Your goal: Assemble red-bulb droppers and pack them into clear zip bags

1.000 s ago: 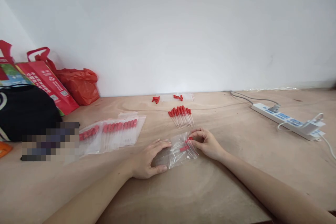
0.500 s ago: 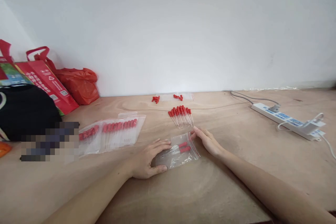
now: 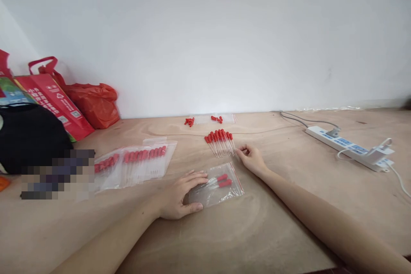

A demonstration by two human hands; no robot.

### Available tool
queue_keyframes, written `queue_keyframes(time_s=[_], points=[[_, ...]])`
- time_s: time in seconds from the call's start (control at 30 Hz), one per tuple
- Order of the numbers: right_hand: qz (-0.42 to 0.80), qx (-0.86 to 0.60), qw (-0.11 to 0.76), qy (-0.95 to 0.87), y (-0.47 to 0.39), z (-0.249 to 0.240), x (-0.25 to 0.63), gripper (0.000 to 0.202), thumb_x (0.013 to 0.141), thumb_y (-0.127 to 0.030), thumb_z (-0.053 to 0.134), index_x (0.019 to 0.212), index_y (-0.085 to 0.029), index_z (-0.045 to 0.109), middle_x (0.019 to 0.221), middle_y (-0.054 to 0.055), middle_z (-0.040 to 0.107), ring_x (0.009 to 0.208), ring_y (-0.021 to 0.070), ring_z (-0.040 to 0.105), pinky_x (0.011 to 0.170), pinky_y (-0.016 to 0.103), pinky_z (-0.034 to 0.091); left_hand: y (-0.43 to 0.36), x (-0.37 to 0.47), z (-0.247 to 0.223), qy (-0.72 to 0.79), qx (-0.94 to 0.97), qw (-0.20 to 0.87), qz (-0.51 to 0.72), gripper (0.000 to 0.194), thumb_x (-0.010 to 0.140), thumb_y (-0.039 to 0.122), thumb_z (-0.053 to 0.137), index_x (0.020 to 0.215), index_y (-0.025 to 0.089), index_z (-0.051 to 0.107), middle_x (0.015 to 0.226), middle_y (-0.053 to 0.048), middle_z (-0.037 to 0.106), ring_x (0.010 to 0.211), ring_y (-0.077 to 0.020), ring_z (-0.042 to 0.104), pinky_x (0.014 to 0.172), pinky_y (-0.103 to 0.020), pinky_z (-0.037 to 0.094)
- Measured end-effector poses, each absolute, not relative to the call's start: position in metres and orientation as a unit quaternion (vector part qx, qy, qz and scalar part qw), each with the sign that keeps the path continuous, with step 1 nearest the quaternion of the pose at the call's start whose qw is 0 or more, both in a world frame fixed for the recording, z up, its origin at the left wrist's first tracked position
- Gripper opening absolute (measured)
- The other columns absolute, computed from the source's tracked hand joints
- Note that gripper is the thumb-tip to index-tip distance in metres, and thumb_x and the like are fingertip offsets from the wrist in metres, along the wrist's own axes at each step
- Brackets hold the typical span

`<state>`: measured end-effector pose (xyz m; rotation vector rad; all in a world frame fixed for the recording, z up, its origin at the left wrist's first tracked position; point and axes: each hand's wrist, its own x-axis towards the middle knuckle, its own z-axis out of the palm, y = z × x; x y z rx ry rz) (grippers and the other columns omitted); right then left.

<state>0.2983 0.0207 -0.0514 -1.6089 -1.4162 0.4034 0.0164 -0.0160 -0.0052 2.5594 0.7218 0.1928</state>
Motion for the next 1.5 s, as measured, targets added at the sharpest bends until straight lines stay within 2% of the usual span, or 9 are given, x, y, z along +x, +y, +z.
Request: queue_keyframes(time_s=[0.2,0.37,0.47,0.57,0.83,1.13,1.2,1.3,1.5], points=[[0.127,-0.671,0.468,-0.561,0.063,-0.045,0.288,0.027,0.065,-0.043,0.053,0.071,-0.017,0.057,0.074,0.004,0.058,0.071,0.0163,0.053,0.066,0.027,0.039,-0.017,0.016,-0.005,0.265,0.932,0.237,0.070,0.053,0.078,0.040,0.053,0.126,0.026,0.035,0.137,-0.004,0.033,0.126,-0.0239,0.027,0.103,-0.044,0.024],[0.128,-0.695,0.444,-0.551,0.083,-0.044,0.273,0.028,0.060,-0.038,0.058,0.078,-0.017,0.056,0.085,0.007,0.059,0.077,0.0175,0.054,0.068,0.028,0.039,-0.016,0.016,-0.004,0.261,0.934,0.234,0.074,0.055,0.078,0.040,0.053,0.127,0.026,0.034,0.136,-0.004,0.033,0.126,-0.0236,0.028,0.104,-0.044,0.021],[0.145,-0.708,0.424,-0.546,0.086,-0.040,0.267,0.020,0.061,-0.032,0.055,0.075,-0.017,0.056,0.075,0.005,0.060,0.070,0.0171,0.055,0.062,0.027,0.039,-0.017,0.016,-0.002,0.253,0.935,0.238,0.070,0.055,0.078,0.040,0.053,0.127,0.025,0.034,0.136,-0.005,0.035,0.125,-0.0237,0.029,0.105,-0.045,0.019],[0.163,-0.716,0.407,-0.544,0.086,-0.036,0.263,0.010,0.061,-0.028,0.053,0.058,-0.019,0.055,0.062,0.003,0.059,0.061,0.0167,0.054,0.056,0.027,0.037,-0.017,0.016,-0.002,0.251,0.936,0.237,0.069,0.056,0.078,0.040,0.053,0.128,0.025,0.033,0.136,-0.004,0.034,0.125,-0.0237,0.028,0.106,-0.044,0.017],[0.218,-0.706,0.426,-0.522,0.085,-0.030,0.266,0.024,0.063,-0.031,0.052,0.043,-0.019,0.047,0.041,-0.001,0.045,0.047,0.0140,0.048,0.047,0.025,0.031,-0.016,0.014,-0.004,0.255,0.936,0.234,0.060,0.056,0.079,0.041,0.052,0.129,0.024,0.032,0.137,-0.005,0.031,0.126,-0.0234,0.026,0.105,-0.043,0.019],[0.298,-0.597,0.530,-0.523,0.040,-0.029,0.306,0.040,0.063,-0.054,0.050,0.076,-0.017,0.050,0.054,-0.004,0.047,0.044,0.0083,0.041,0.043,0.022,0.032,-0.016,0.014,-0.006,0.258,0.932,0.245,0.072,0.055,0.078,0.041,0.053,0.128,0.026,0.034,0.137,-0.004,0.032,0.126,-0.0246,0.026,0.104,-0.043,0.023],[0.320,-0.571,0.551,-0.517,0.018,-0.033,0.310,0.051,0.061,-0.051,0.055,0.098,-0.017,0.044,0.055,-0.007,0.048,0.041,0.0078,0.040,0.041,0.021,0.032,-0.016,0.014,-0.006,0.259,0.930,0.248,0.077,0.055,0.078,0.040,0.053,0.128,0.027,0.034,0.137,-0.004,0.032,0.126,-0.0247,0.027,0.103,-0.044,0.024],[0.399,-0.510,0.581,-0.493,-0.011,-0.037,0.312,0.077,0.059,-0.040,0.063,0.121,-0.022,0.022,0.058,-0.010,0.047,0.041,0.0077,0.044,0.040,0.020,0.034,-0.016,0.015,-0.005,0.256,0.930,0.252,0.077,0.055,0.079,0.040,0.053,0.128,0.027,0.033,0.137,-0.004,0.033,0.126,-0.0247,0.027,0.103,-0.044,0.025],[0.424,-0.492,0.623,-0.435,-0.030,-0.037,0.301,0.088,0.060,-0.034,0.065,0.127,-0.027,0.007,0.062,-0.011,0.048,0.045,0.0098,0.052,0.043,0.023,0.043,-0.016,0.016,-0.003,0.260,0.930,0.250,0.072,0.056,0.079,0.042,0.052,0.129,0.028,0.031,0.137,-0.003,0.033,0.126,-0.0247,0.026,0.103,-0.044,0.024]])
